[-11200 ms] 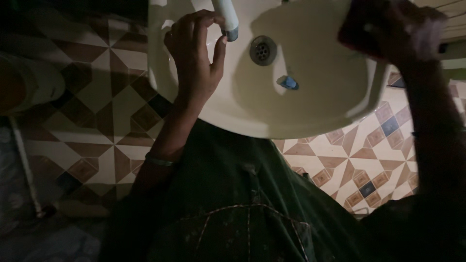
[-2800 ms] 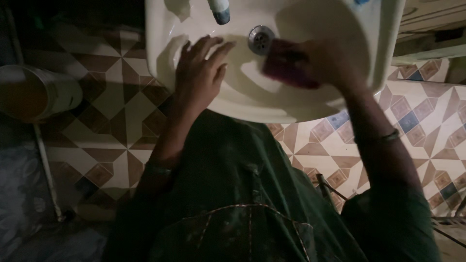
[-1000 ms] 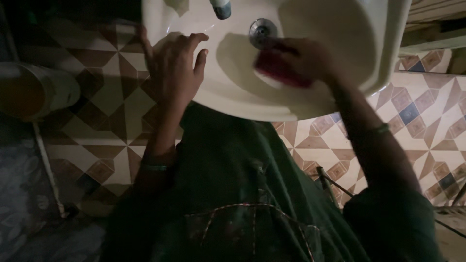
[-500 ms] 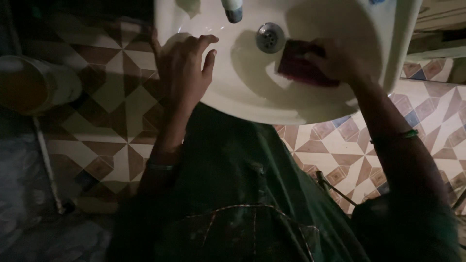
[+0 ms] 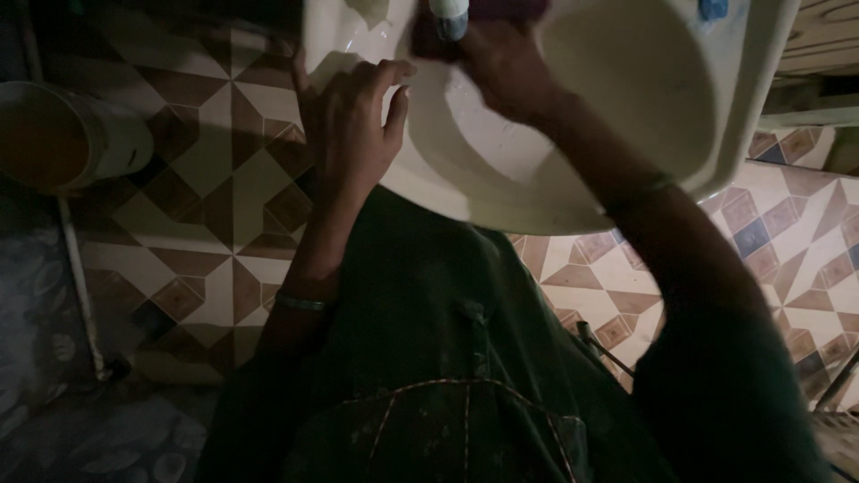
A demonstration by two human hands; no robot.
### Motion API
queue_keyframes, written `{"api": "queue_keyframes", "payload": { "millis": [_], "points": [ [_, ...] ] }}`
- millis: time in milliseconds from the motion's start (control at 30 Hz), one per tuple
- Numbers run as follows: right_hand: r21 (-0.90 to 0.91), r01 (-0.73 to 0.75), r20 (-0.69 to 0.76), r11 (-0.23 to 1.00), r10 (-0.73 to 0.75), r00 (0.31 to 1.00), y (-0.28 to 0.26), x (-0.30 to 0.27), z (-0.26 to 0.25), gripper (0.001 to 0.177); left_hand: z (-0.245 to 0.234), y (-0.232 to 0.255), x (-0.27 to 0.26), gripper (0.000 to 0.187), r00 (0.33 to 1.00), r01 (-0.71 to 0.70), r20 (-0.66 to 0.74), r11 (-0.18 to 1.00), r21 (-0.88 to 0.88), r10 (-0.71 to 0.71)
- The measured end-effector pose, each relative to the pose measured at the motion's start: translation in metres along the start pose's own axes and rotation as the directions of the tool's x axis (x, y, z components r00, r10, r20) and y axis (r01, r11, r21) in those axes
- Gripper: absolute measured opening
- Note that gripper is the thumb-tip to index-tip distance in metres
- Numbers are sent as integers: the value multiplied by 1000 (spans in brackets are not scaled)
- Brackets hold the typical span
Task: The person scrubs a white bathroom sink with a red sponge and blue soap, repeatedly rinsing the sponge and wiping the basin and faucet area. The person turns the tap on and off multiple times to rinse the sponge and the sink surface.
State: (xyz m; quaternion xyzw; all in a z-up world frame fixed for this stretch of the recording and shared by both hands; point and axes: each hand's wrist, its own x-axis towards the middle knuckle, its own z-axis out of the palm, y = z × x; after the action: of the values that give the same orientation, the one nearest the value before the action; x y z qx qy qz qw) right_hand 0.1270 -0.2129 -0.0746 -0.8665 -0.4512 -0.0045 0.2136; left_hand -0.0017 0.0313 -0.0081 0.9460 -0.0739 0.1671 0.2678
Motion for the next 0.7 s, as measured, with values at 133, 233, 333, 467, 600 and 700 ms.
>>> {"api": "queue_keyframes", "payload": {
  "millis": [133, 233, 333, 467, 600, 700],
  "points": [
    [-164, 76, -52, 983, -86, 995, -7, 4, -13, 15, 9, -4, -5, 18, 1000, 24, -6, 995, -98, -25],
    [-199, -200, 50, 959, 214, 976, 19, -23, -39, 17, 3, -2, -2, 16, 1000, 14, -17, 999, -48, -14],
    [-418, -124, -127, 900, 77, 989, 24, -65, -61, 38, -6, 7, -1, 12, 999, 24, -43, 998, -55, -26],
    [-229, -207, -55, 951, 200, 978, 25, -64, -67, 37, -8, 6, 2, 9, 998, 26, -61, 999, -39, -28],
    [-106, -200, -45, 974, 196, 980, 11, -28, -42, 42, 4, -1, 0, 10, 989, -19, -146, 997, -75, 8],
    [139, -226, 150, 964, 205, 967, -9, -2, -25, 38, 9, -6, -9, 13, 995, 23, -90, 993, -112, -33]
  ]
}}
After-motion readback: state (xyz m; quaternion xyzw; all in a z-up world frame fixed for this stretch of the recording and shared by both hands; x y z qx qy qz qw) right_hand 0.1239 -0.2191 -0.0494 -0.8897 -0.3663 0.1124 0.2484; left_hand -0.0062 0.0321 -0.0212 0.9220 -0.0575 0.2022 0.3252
